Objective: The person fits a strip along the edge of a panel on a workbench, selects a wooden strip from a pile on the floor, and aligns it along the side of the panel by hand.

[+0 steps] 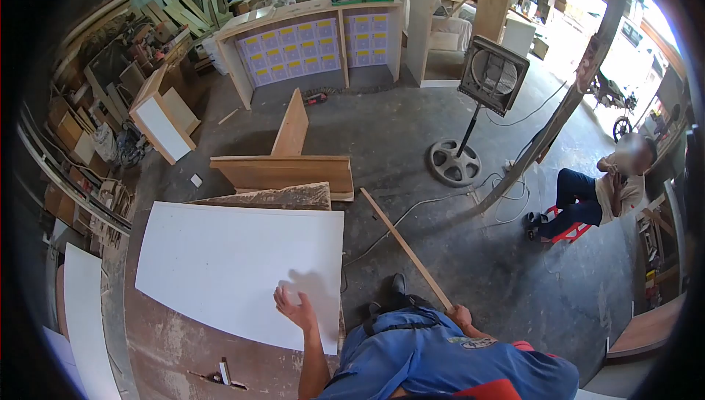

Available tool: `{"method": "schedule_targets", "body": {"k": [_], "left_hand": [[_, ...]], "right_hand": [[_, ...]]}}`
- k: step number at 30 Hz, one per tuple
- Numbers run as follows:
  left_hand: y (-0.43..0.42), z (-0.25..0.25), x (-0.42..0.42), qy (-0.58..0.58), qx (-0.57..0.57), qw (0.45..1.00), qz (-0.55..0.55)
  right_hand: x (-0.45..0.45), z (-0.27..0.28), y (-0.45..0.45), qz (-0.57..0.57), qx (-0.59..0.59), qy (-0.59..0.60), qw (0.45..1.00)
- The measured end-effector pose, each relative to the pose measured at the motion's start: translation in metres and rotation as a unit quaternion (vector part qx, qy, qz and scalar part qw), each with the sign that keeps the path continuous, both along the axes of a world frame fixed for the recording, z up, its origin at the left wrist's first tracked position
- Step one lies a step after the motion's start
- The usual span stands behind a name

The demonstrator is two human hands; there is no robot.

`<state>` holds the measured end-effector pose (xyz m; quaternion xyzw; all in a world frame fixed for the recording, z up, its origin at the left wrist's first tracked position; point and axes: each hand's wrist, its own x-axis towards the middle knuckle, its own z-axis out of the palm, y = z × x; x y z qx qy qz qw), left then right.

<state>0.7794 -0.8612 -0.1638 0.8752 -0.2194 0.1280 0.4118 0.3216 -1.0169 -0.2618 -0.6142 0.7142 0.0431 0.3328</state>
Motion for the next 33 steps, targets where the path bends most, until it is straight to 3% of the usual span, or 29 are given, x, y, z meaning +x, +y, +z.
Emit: {"method": "schedule_targets", "body": {"k": [1,2,4,7,10,11,12,13,14,16,18,19,21,22,23,25,26,28,29,31,33], "left_hand": [[-0.005,0.006,0.004,0.034,-0.129,0.991,-0.004],[-0.009,0.012,0.011,0.037,-0.128,0.991,-0.008],[-0.026,0.062,0.019,0.223,-0.359,0.904,-0.061],[-0.050,0.205,0.008,0.258,-0.471,0.837,-0.104],[-0.040,0.307,-0.015,0.093,-0.576,0.757,-0.295],[-0.036,0.334,-0.026,0.025,-0.623,0.685,-0.376],[-0.025,0.359,-0.038,-0.026,-0.628,0.680,-0.378],[-0.007,0.371,-0.037,-0.066,-0.605,0.649,-0.456],[0.010,0.380,-0.035,-0.106,-0.578,0.611,-0.530],[0.022,0.412,-0.045,-0.155,-0.612,0.547,-0.550],[0.001,0.449,-0.062,-0.159,-0.589,0.455,-0.649],[0.009,0.456,-0.060,-0.156,-0.591,0.458,-0.645],[0.030,0.468,-0.044,-0.055,-0.471,0.459,-0.752],[0.050,0.482,-0.043,0.029,-0.425,0.511,-0.747],[0.053,0.474,-0.040,0.030,-0.425,0.511,-0.746],[0.026,0.472,-0.042,0.011,-0.453,0.421,-0.786],[0.011,0.468,-0.050,0.010,-0.453,0.422,-0.785],[-0.015,0.464,-0.069,-0.046,-0.573,0.352,-0.739],[-0.005,0.467,-0.066,-0.047,-0.573,0.353,-0.739],[0.021,0.477,-0.062,0.057,-0.502,0.473,-0.722],[0.025,0.475,-0.063,0.068,-0.505,0.470,-0.721]], "right_hand": [[0.001,0.000,-0.001,0.002,0.008,0.000,1.000],[0.001,0.001,-0.001,0.004,0.016,0.000,1.000],[0.000,-0.003,-0.003,0.010,0.020,-0.001,1.000],[-0.003,-0.007,-0.003,0.022,0.019,-0.004,1.000],[-0.004,-0.006,-0.002,0.028,0.013,-0.008,0.999],[-0.004,-0.006,-0.002,0.028,0.010,-0.014,0.999],[-0.004,-0.008,-0.002,0.028,0.012,-0.008,0.999],[-0.005,-0.010,-0.003,0.029,0.008,-0.013,0.999],[-0.006,-0.012,-0.002,0.030,0.004,-0.016,0.999],[-0.004,-0.010,-0.001,0.029,-0.004,-0.015,0.999],[-0.008,-0.014,-0.001,0.030,-0.013,-0.014,0.999],[-0.009,-0.020,-0.002,0.039,-0.010,-0.008,0.999],[-0.011,-0.026,-0.003,0.050,-0.009,-0.002,0.999],[-0.011,-0.027,-0.002,0.047,-0.006,-0.013,0.999],[-0.012,-0.027,-0.001,0.044,-0.003,-0.024,0.999],[-0.017,-0.035,0.002,0.055,-0.014,-0.025,0.998],[-0.018,-0.040,0.002,0.067,-0.028,-0.029,0.997],[-0.020,-0.044,0.003,0.069,-0.027,-0.035,0.997],[-0.021,-0.046,0.003,0.068,-0.024,-0.039,0.997],[-0.019,-0.045,0.001,0.070,-0.015,-0.031,0.997],[-0.022,-0.047,0.004,0.073,-0.004,-0.024,0.997]]}}
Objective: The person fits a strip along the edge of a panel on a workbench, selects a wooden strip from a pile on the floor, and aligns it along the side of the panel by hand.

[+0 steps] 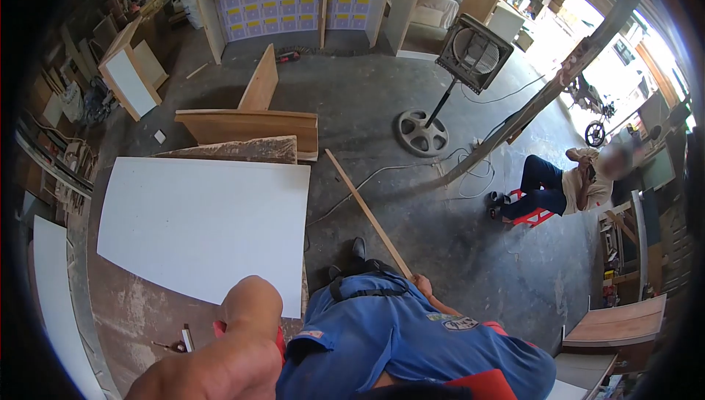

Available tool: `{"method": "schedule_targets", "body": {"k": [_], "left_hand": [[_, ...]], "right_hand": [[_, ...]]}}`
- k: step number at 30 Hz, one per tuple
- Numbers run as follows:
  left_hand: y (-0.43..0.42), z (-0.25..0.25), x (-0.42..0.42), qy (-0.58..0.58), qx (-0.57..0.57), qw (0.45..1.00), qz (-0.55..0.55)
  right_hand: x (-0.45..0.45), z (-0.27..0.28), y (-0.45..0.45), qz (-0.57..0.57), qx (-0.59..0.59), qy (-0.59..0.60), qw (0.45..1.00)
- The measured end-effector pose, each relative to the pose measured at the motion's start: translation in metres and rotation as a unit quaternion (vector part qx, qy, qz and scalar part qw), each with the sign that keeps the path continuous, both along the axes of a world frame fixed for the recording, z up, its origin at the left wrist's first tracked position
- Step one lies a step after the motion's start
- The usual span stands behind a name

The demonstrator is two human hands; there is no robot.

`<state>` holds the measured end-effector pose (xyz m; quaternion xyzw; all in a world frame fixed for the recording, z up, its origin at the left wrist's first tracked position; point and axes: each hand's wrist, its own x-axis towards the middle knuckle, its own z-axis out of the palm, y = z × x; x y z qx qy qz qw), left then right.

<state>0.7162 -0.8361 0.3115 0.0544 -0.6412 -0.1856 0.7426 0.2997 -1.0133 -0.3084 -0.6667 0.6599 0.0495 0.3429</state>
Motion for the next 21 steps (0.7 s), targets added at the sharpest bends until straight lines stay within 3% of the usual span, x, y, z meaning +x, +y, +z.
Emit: {"method": "schedule_targets", "body": {"k": [2,4,5,7,8,10,11,13,16,20,21], "left_hand": [[-0.002,0.001,0.005,0.004,0.003,1.000,-0.007],[-0.014,0.005,0.023,-0.119,0.014,0.983,-0.138],[-0.019,0.001,0.016,-0.121,0.014,0.983,-0.139],[-0.039,-0.008,-0.011,-0.013,-0.124,0.992,-0.022],[-0.047,-0.010,-0.017,-0.014,-0.124,0.992,-0.023],[-0.063,-0.008,-0.024,0.079,-0.279,0.957,0.029],[-0.047,-0.005,-0.018,0.080,-0.278,0.957,0.029],[-0.008,0.006,0.000,-0.015,0.011,0.999,-0.049],[-0.020,-0.002,0.014,-0.085,-0.027,0.985,-0.146],[-0.034,-0.003,0.020,-0.198,-0.053,0.960,-0.189],[-0.034,-0.012,-0.001,-0.098,-0.110,0.988,-0.053]], "right_hand": [[-0.003,-0.007,0.000,0.008,-0.013,-0.017,1.000],[-0.001,-0.003,0.002,0.003,-0.008,-0.014,1.000],[0.001,-0.002,0.002,-0.003,-0.005,-0.010,1.000],[0.001,-0.003,0.001,-0.008,0.000,-0.012,1.000],[0.001,-0.004,0.001,-0.011,0.006,-0.012,1.000],[0.000,-0.007,0.000,-0.010,0.003,-0.011,1.000],[-0.002,-0.008,0.001,-0.008,0.000,-0.010,1.000],[0.000,-0.003,0.001,-0.012,0.005,-0.010,1.000],[-0.001,-0.009,0.002,-0.013,0.010,-0.010,1.000],[0.000,-0.010,0.003,-0.002,0.006,-0.009,1.000],[0.001,-0.010,0.003,-0.003,0.006,-0.010,1.000]]}}
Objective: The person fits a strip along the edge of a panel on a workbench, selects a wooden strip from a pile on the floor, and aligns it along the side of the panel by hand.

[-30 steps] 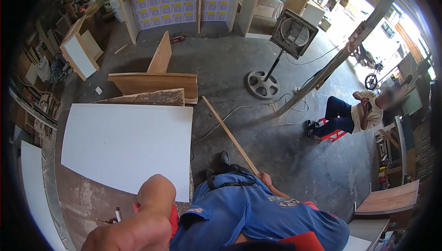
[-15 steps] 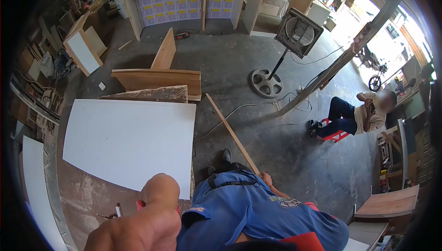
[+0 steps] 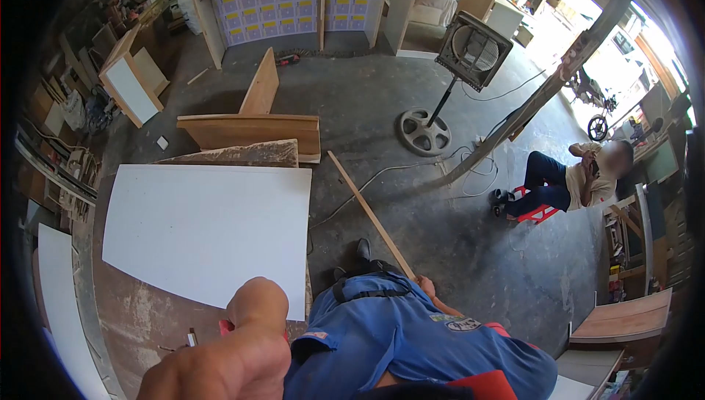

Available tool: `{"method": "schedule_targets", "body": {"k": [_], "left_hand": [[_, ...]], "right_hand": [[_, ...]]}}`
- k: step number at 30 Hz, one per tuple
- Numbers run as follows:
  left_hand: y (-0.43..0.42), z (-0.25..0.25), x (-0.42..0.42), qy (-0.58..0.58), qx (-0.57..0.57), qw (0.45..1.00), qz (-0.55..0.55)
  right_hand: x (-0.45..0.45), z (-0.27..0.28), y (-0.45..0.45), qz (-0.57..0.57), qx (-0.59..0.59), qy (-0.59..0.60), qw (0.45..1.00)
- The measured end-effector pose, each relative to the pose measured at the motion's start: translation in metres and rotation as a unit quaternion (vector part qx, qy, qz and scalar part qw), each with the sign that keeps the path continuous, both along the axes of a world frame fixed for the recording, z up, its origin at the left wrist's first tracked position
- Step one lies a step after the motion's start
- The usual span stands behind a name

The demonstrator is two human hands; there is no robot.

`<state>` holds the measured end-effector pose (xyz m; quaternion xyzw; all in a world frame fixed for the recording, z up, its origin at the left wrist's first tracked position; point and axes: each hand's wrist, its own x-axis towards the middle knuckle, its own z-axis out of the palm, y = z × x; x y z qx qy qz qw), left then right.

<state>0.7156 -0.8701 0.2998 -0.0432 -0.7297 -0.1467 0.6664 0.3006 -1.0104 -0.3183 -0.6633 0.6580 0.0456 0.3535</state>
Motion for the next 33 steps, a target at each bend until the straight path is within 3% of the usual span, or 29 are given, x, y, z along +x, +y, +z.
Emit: {"method": "schedule_targets", "body": {"k": [1,2,4,7,11,13,19,22,29,31,33], "left_hand": [[0.001,-0.004,-0.012,0.120,-0.061,0.984,0.120],[0.009,0.000,-0.011,0.120,-0.061,0.984,0.120],[0.026,0.016,-0.002,0.081,0.115,0.990,0.011],[0.016,0.013,0.008,0.007,0.087,0.995,-0.057],[0.012,0.015,0.016,-0.103,0.064,0.990,-0.069],[0.026,0.015,0.005,-0.002,0.096,0.995,0.037],[0.043,0.018,-0.002,0.044,0.182,0.982,0.000],[0.035,0.015,0.001,0.023,0.160,0.986,-0.049],[0.040,0.013,-0.002,0.039,0.144,0.989,-0.010],[0.030,0.007,-0.007,0.064,0.058,0.996,0.026],[0.032,0.008,-0.013,0.091,0.065,0.993,0.027]], "right_hand": [[0.000,-0.001,0.000,-0.001,0.002,0.004,1.000],[0.000,-0.001,0.001,-0.002,0.005,0.008,1.000],[-0.001,0.000,0.001,0.000,0.002,0.001,1.000],[0.001,0.001,0.001,-0.008,0.000,-0.009,1.000],[0.005,0.011,0.004,-0.018,0.000,-0.015,1.000],[0.005,0.006,0.006,-0.017,-0.015,-0.018,1.000],[0.005,0.008,0.002,0.000,-0.007,-0.005,1.000],[0.002,0.002,0.001,-0.002,0.004,-0.004,1.000],[0.004,0.009,-0.002,0.004,0.008,-0.001,1.000],[0.003,0.007,-0.001,0.007,0.004,0.000,1.000],[0.003,0.007,-0.001,0.011,0.001,0.000,1.000]]}}
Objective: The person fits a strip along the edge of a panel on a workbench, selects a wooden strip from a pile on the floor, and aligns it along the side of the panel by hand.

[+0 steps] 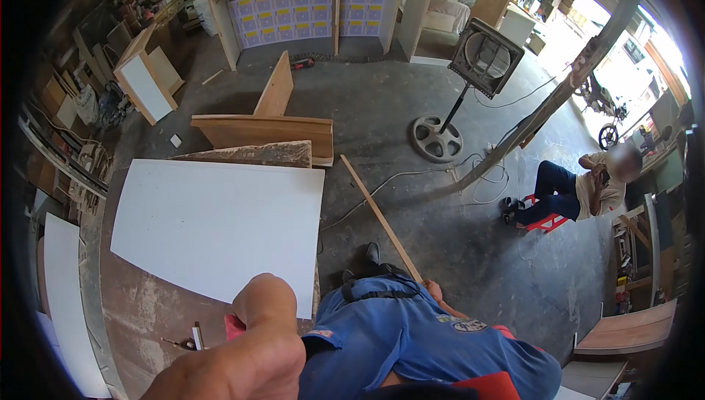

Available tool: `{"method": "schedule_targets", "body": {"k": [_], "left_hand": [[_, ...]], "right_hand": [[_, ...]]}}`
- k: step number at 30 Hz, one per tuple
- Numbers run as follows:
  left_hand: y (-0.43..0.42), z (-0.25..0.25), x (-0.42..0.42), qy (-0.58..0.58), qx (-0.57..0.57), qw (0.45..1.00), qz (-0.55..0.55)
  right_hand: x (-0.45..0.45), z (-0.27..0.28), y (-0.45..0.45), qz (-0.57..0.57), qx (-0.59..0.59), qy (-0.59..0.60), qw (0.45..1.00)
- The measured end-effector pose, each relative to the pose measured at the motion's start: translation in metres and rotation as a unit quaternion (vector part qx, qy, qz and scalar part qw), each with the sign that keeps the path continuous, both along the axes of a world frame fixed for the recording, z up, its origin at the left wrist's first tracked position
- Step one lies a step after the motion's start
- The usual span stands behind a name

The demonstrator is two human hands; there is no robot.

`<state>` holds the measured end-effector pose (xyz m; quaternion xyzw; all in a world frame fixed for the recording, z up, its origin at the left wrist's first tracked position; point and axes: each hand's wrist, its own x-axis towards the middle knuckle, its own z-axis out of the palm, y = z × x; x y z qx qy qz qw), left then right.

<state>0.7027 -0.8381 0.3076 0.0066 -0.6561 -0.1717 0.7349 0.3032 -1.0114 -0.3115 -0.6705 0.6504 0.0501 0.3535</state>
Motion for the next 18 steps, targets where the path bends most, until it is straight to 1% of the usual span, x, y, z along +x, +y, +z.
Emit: {"method": "schedule_targets", "body": {"k": [1,2,4,6,8,10,11,14,16,17,18], "left_hand": [[0.001,0.001,-0.001,0.027,0.007,1.000,0.001],[0.002,0.002,0.002,0.027,0.008,1.000,0.002],[0.000,0.006,0.013,-0.061,0.053,0.994,-0.073],[-0.002,0.006,0.014,-0.066,0.055,0.994,-0.067],[0.001,0.007,0.015,-0.071,0.059,0.994,-0.062],[0.011,0.012,0.016,-0.057,0.140,0.984,-0.091],[0.013,0.009,0.017,-0.057,0.140,0.984,-0.090],[0.010,0.006,0.017,-0.046,0.122,0.987,-0.097],[0.004,0.005,0.021,-0.074,0.082,0.991,-0.071],[-0.007,0.000,0.012,-0.083,0.079,0.990,-0.077],[-0.030,-0.004,-0.007,-0.014,-0.038,0.999,-0.027]], "right_hand": [[0.000,0.000,0.001,-0.003,0.000,-0.001,1.000],[0.000,0.000,0.001,-0.005,0.001,-0.001,1.000],[0.000,0.000,0.001,-0.004,0.000,0.002,1.000],[-0.002,-0.006,0.000,-0.002,0.000,0.004,1.000],[-0.007,-0.017,-0.001,0.027,-0.011,0.005,1.000],[-0.003,-0.011,0.000,0.019,-0.005,0.009,1.000],[-0.002,-0.007,0.000,0.010,0.000,0.012,1.000],[-0.002,-0.008,0.001,0.022,-0.009,0.017,1.000],[-0.001,0.000,0.002,0.010,0.001,0.017,1.000],[0.004,0.004,0.002,-0.004,0.011,0.015,1.000],[0.007,0.007,0.001,-0.013,0.007,0.004,1.000]]}}
